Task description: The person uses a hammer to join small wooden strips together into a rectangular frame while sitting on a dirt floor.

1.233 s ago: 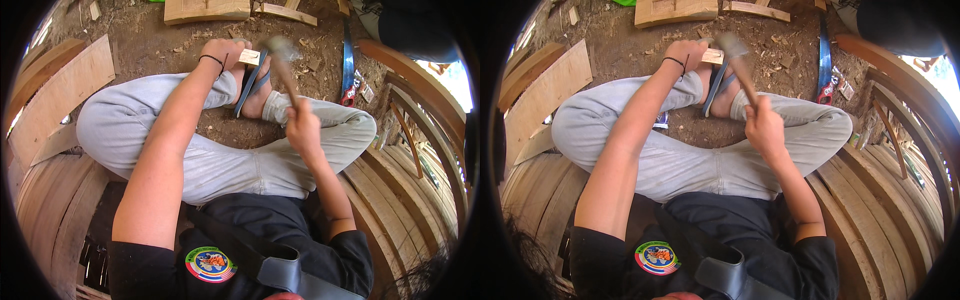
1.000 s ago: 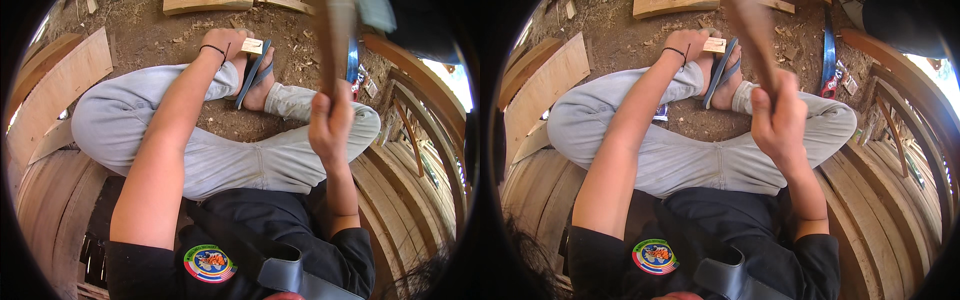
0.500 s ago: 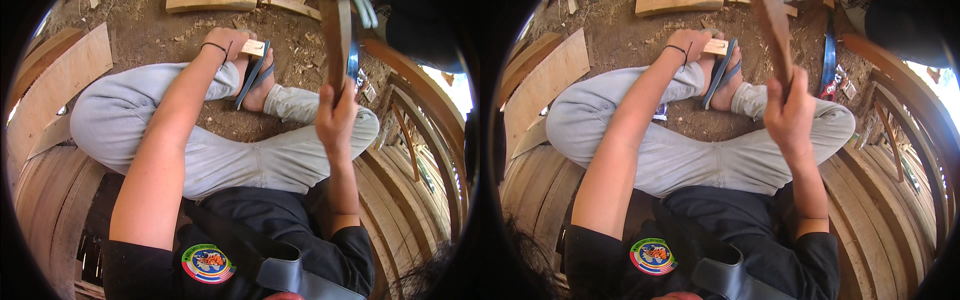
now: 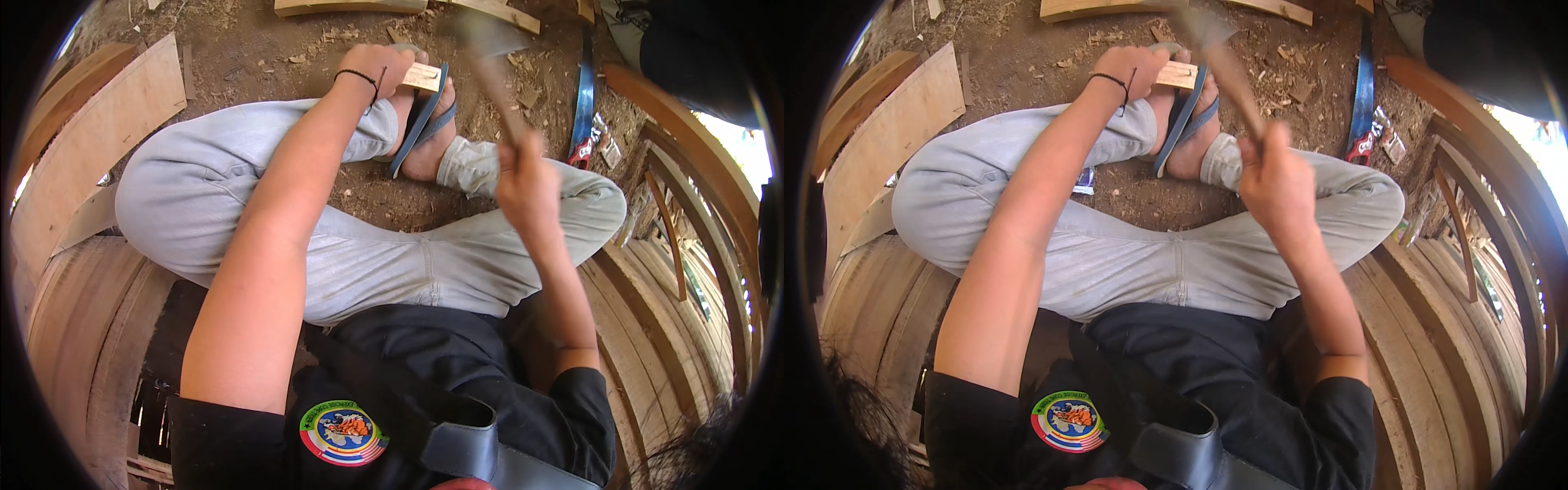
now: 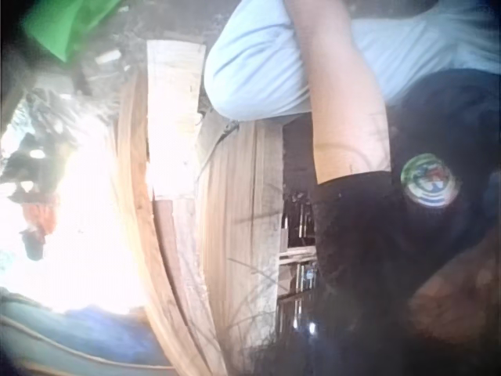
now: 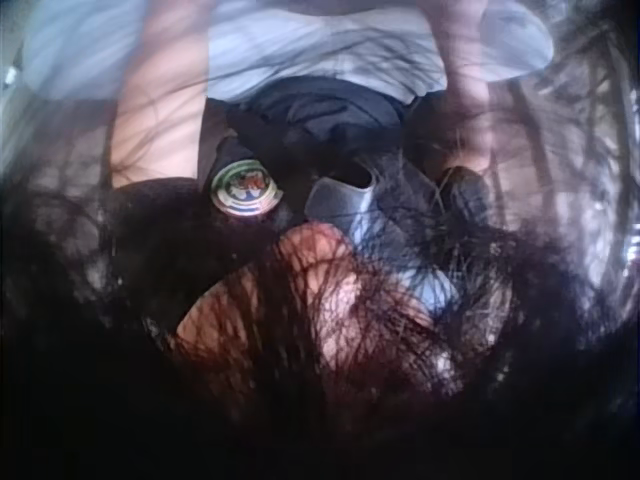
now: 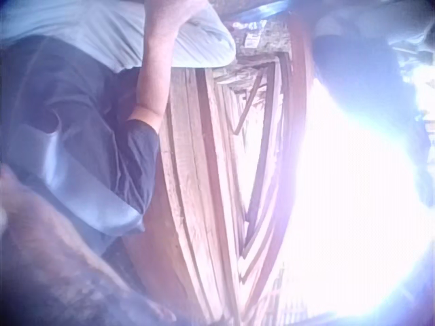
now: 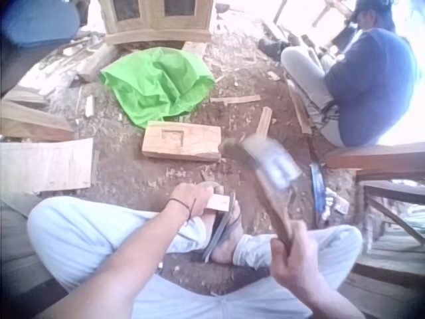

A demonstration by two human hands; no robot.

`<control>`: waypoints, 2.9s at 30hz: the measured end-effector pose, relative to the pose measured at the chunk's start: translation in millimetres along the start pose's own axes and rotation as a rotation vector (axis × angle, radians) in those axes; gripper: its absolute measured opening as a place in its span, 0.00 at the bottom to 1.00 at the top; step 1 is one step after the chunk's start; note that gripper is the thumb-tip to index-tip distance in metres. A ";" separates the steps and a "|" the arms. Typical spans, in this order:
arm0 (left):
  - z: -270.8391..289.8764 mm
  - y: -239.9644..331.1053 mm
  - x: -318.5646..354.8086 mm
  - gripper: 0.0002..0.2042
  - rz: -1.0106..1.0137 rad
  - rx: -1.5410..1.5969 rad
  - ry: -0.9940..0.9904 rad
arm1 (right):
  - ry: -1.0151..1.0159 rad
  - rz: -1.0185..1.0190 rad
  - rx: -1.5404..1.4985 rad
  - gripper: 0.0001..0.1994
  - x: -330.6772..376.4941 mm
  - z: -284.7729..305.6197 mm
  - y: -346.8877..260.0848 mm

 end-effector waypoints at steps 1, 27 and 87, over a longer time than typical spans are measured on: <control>3.9 1.0 -1.8 0.12 -0.003 -0.003 0.010 | -0.183 -0.167 0.184 0.11 4.7 -33.5 32.6; -10.1 -7.7 -4.2 0.10 0.059 -0.043 0.003 | -0.196 -0.334 0.165 0.11 4.3 -2.9 55.5; -18.6 -7.0 -3.0 0.11 -0.032 0.081 -0.072 | -0.342 -0.167 0.023 0.13 -9.3 -39.1 14.3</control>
Point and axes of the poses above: each hand's wrist, its own x-axis away from the middle knuckle, its own z-axis out of the back of the hand, y = z × x, the point moved 10 cm from there along -x, towards the middle knuckle, and after that the axes turned 11 degrees about -z, right-handed, at the moved point
